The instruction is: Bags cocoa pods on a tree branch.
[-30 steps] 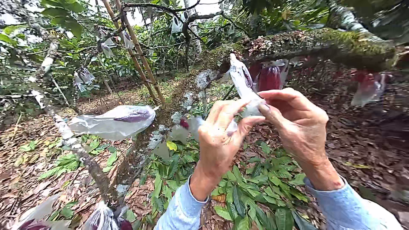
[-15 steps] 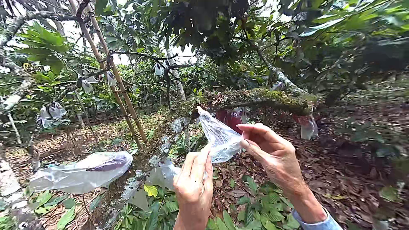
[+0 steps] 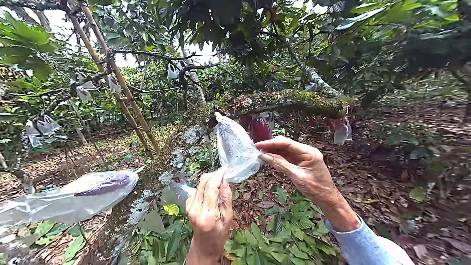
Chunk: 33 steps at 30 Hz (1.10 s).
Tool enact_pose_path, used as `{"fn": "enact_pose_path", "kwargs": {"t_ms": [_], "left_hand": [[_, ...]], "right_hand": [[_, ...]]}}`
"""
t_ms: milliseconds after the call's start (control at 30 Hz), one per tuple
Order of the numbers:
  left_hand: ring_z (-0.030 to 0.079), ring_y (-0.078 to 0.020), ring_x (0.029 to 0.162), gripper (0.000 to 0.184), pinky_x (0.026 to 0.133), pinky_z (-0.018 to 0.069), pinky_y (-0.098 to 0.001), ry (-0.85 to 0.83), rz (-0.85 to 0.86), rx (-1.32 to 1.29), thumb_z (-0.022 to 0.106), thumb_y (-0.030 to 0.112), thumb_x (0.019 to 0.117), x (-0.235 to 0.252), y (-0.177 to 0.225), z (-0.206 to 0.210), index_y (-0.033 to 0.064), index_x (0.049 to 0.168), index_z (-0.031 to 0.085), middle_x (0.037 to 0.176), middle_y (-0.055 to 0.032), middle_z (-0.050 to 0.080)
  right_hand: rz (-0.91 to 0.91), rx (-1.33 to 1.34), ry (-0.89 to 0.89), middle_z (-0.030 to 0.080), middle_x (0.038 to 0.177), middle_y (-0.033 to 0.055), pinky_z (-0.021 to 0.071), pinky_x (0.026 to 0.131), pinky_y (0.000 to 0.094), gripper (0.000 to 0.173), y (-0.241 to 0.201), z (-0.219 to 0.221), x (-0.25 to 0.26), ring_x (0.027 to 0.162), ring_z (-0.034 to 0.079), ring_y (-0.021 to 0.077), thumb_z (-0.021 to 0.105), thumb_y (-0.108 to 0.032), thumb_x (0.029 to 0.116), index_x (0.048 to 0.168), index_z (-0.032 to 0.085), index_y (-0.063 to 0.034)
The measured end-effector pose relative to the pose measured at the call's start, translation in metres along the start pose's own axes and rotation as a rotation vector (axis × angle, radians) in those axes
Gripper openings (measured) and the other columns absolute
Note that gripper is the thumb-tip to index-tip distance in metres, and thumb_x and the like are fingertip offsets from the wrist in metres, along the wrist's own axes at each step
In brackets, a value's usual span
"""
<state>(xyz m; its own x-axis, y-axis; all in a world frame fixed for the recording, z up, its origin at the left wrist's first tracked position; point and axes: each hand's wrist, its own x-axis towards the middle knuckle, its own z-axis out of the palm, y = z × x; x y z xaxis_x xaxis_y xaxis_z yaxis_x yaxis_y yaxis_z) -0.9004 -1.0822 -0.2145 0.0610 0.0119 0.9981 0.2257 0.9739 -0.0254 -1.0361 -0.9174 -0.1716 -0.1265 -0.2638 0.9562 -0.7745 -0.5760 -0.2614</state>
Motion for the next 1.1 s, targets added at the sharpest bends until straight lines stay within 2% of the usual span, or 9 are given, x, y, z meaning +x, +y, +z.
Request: {"fn": "enact_pose_path", "kwargs": {"t_ms": [200,267,367,433,533,633,767,900,1100], "left_hand": [[0.068,-0.0055,0.083,0.031,0.075,0.0584,-0.0211,0.055,-0.03,-0.094,0.054,0.023,0.1066,-0.023,-0.009,-0.012,-0.0014,0.117,0.069,0.097,-0.0069,0.072],[0.067,-0.0038,0.078,0.028,0.072,0.0584,-0.0206,0.063,-0.116,-0.149,0.055,0.022,0.1064,-0.038,-0.014,-0.01,-0.0016,0.112,0.069,0.092,-0.0031,0.071],[0.065,-0.0033,0.067,0.019,0.062,0.058,-0.0192,-0.107,-0.436,-0.314,0.062,0.017,0.1003,-0.057,-0.019,0.009,-0.0001,0.102,0.07,0.08,0.0027,0.069],[0.062,-0.0092,0.058,0.015,0.052,0.0527,-0.0224,-0.249,-0.763,-0.53,0.065,0.01,0.0975,-0.063,-0.029,0.034,-0.002,0.103,0.072,0.075,-0.0041,0.07],[0.045,-0.0072,0.044,0.023,0.037,0.0364,-0.0208,-0.376,-1.219,-0.754,0.054,0.013,0.1058,-0.069,-0.054,0.078,-0.0026,0.113,0.07,0.075,-0.0079,0.066],[0.038,-0.0045,0.043,0.031,0.037,0.0304,-0.0193,-0.43,-1.442,-0.862,0.046,0.021,0.1098,-0.071,-0.078,0.113,0.0002,0.115,0.068,0.081,-0.0071,0.068],[0.037,-0.0032,0.044,0.03,0.038,0.0297,-0.0176,-0.527,-1.499,-0.931,0.046,0.025,0.1097,-0.065,-0.069,0.134,0.0036,0.116,0.067,0.082,-0.0031,0.065],[0.04,-0.0047,0.044,0.025,0.038,0.0321,-0.0185,-0.517,-1.502,-1.005,0.054,0.02,0.1068,-0.067,-0.05,0.154,0.0007,0.115,0.068,0.085,-0.007,0.067],[0.044,-0.0061,0.047,0.018,0.04,0.038,-0.0199,-0.387,-1.542,-1.039,0.058,0.015,0.1045,-0.063,-0.043,0.187,0.0015,0.114,0.064,0.089,-0.009,0.067]], "right_hand": [[0.162,-0.015,0.212,0.072,0.095,0.0107,0.0636,0.077,0.036,0.024,0.018,-0.036,-0.02,0.081,0.071,0.0202,0.058,-0.011,0.1038,0.122,0.069,-0.0008],[0.298,-0.015,0.346,0.071,0.091,0.0098,0.0632,0.075,0.0355,0.025,0.04,-0.049,-0.035,0.077,0.07,0.0196,0.056,-0.014,0.1048,0.123,0.068,-0.0025],[0.563,-0.034,0.492,0.071,0.088,0.0091,0.0624,0.069,0.0332,0.023,0.082,-0.054,-0.065,0.072,0.07,0.0181,0.057,-0.017,0.1053,0.119,0.068,-0.0018],[0.671,-0.044,0.512,0.071,0.086,0.0076,0.0616,0.066,0.0311,0.023,0.102,-0.049,-0.081,0.07,0.069,0.0159,0.056,-0.018,0.1059,0.116,0.067,0.0001],[0.717,-0.035,0.44,0.071,0.086,0.0061,0.0607,0.066,0.0298,0.025,0.112,-0.033,-0.091,0.071,0.069,0.0144,0.057,-0.021,0.1057,0.114,0.069,-0.0008],[0.754,-0.053,0.489,0.072,0.086,0.0063,0.0611,0.066,0.03,0.026,0.117,-0.024,-0.089,0.071,0.07,0.0147,0.055,-0.022,0.1069,0.111,0.071,-0.0016],[0.875,-0.016,0.575,0.072,0.095,0.0105,0.0624,0.073,0.0319,0.035,0.14,-0.035,-0.087,0.078,0.072,0.0164,0.044,-0.024,0.1113,0.115,0.067,0.0017],[0.974,0.117,0.542,0.071,0.106,0.0158,0.0613,0.078,0.0341,0.045,0.162,-0.036,-0.084,0.086,0.072,0.0189,0.039,-0.031,0.1126,0.123,0.062,0.0059],[0.883,0.166,0.532,0.069,0.096,0.0144,0.0603,0.072,0.0327,0.03,0.172,-0.026,-0.074,0.078,0.069,0.0174,0.057,-0.022,0.106,0.115,0.065,0.0061]]}}
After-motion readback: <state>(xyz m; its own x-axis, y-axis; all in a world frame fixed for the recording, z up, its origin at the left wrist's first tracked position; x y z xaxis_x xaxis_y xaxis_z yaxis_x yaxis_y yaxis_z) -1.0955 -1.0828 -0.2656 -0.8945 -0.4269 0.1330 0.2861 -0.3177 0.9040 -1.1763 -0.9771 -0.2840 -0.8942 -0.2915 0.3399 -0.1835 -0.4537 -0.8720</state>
